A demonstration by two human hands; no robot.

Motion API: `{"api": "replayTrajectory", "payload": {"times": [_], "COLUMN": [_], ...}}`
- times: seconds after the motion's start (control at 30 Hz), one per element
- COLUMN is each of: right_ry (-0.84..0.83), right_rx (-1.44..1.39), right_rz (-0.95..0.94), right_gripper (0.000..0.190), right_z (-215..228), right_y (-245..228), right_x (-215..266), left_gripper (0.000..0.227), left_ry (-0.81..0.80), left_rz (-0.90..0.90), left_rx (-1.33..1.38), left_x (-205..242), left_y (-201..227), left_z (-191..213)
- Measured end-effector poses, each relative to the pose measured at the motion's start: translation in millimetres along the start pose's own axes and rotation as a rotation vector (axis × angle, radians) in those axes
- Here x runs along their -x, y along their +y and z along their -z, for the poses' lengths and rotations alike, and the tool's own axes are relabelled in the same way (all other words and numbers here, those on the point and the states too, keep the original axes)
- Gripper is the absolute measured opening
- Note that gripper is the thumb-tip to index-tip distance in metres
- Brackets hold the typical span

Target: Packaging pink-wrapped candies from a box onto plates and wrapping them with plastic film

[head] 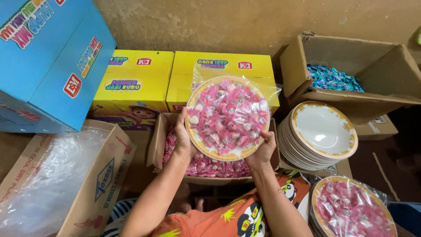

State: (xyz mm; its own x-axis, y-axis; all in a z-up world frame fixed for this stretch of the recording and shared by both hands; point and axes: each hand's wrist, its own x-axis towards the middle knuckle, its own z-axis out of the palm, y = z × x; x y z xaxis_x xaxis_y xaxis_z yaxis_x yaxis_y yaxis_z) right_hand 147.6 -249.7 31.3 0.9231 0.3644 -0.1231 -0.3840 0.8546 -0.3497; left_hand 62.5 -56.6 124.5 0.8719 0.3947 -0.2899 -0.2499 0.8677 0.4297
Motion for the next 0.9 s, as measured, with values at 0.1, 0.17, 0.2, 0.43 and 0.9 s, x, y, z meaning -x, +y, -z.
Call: {"api": "replayTrajectory", "payload": {"times": [0.1,0.17,0.2,0.43,0.9], "right_ry": [0.057,0.105,0.102,-0.092,-0.16], "right_rx": [0.007,0.121,0.12,0.545,0.966], "right_rz": [0.042,0.067,0.072,0.399,0.345], "right_gripper": [0.078,0.072,0.072,0.087,0.072], "right_z": [6,35,5,-14,-54], "right_y": [-4,-10,-16,-38,-45], "right_x": [4,-7,10,33,60], "left_gripper": [0.059,0.057,0.057,0.086,0.063], "left_ry": [-0.005,-0.017,-0.023,-0.519,-0.376], "left_rz": [0.008,0.031,0.032,-0.389,-0.11], "left_rx": [-0.038,-0.086,-0.087,-0.777,-0.9], "left_x": [-2,-9,-12,30,26], "left_y": [-3,-9,-8,31,23], "left_z": [20,33,35,3,25]}}
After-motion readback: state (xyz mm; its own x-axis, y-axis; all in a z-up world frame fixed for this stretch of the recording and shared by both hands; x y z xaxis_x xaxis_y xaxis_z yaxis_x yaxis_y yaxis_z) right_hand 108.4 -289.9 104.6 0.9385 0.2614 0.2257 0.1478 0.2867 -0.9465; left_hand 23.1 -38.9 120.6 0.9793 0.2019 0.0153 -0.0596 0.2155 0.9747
